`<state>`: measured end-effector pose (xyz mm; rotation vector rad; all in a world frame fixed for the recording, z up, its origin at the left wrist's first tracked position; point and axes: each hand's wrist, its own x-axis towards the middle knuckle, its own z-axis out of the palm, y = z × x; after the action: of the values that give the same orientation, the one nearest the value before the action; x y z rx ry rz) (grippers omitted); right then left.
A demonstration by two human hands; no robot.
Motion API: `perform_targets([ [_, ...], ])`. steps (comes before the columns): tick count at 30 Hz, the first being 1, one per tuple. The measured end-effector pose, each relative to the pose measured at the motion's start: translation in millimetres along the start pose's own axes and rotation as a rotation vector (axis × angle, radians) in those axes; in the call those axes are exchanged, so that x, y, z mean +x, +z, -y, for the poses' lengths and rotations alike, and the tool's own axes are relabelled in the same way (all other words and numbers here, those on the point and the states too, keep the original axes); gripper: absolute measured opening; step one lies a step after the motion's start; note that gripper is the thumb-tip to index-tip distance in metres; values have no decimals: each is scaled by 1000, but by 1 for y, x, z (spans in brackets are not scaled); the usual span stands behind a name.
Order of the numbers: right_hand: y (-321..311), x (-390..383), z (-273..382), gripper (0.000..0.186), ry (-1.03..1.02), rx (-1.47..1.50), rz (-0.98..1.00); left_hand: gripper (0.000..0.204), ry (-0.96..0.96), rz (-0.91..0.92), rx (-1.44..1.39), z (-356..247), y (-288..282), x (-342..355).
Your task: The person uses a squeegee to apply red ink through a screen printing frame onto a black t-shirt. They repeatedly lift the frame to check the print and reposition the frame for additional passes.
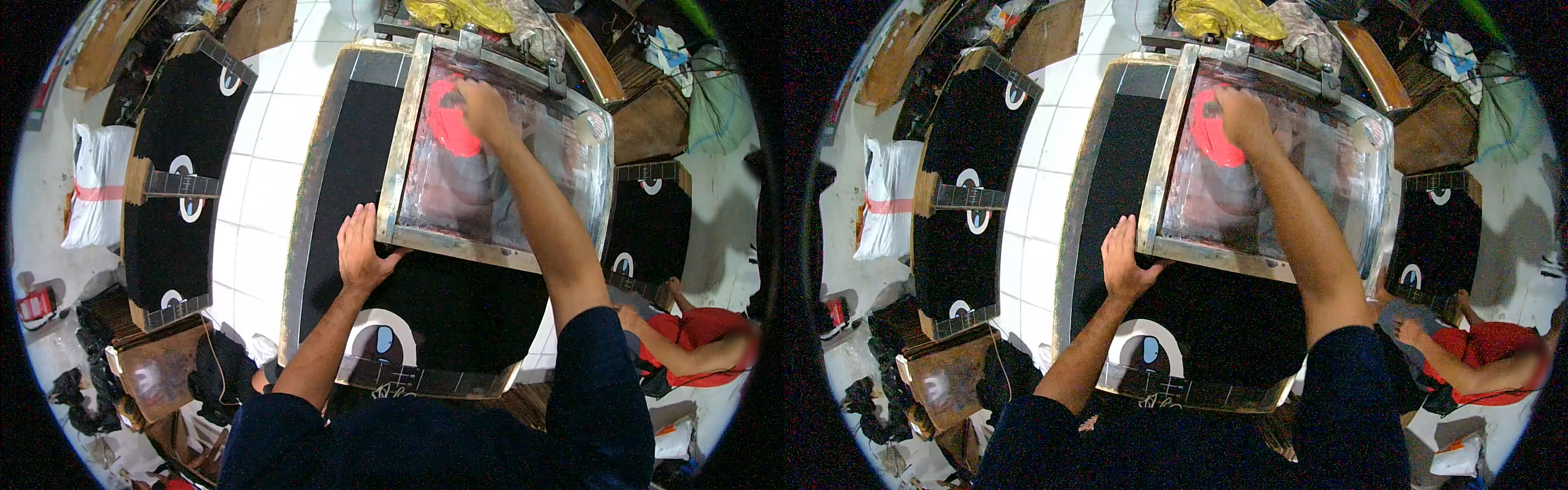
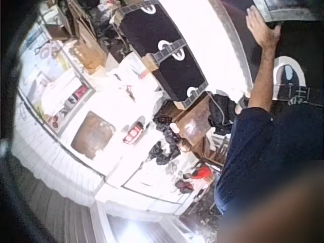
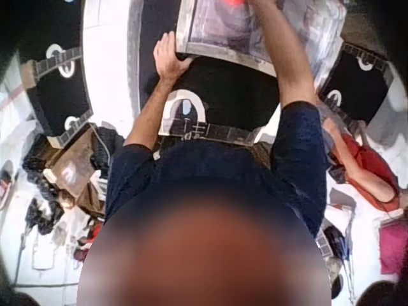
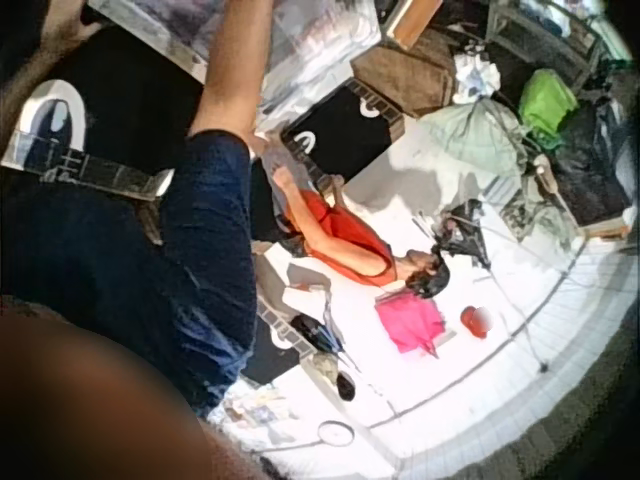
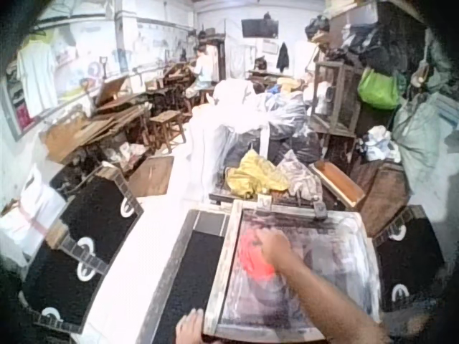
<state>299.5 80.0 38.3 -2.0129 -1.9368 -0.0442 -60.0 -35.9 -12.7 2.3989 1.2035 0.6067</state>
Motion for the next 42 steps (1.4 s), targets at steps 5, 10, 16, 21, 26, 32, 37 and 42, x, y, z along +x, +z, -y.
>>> perform_targets([
  [5,-14,-39,-5,39,-53,24,138,114,-4,17,35,-1,0,2],
  [10,1,17,-20,46,-37,-8,32,114,0,32,60,-3,-2,5],
  [16,3,14,-5,27,13,-48,13,110,36,7,39,-2,-2,4],
  [21,-19,-71,26,23,11,-146,53,117,81,-59,-97,0,1,5],
  [26,-24,-65,27,28,-56,-113,-28,111,68,-29,-287,5,10,6],
  [32,-42,-35,2,35,-28,134,89,103,110,-124,-426,6,14,2],
  [37,-37,-31,-5,41,-31,67,275,100,112,-119,-401,5,11,4],
  [42,-15,27,-29,38,-113,138,82,99,131,-145,-353,4,12,4],
])
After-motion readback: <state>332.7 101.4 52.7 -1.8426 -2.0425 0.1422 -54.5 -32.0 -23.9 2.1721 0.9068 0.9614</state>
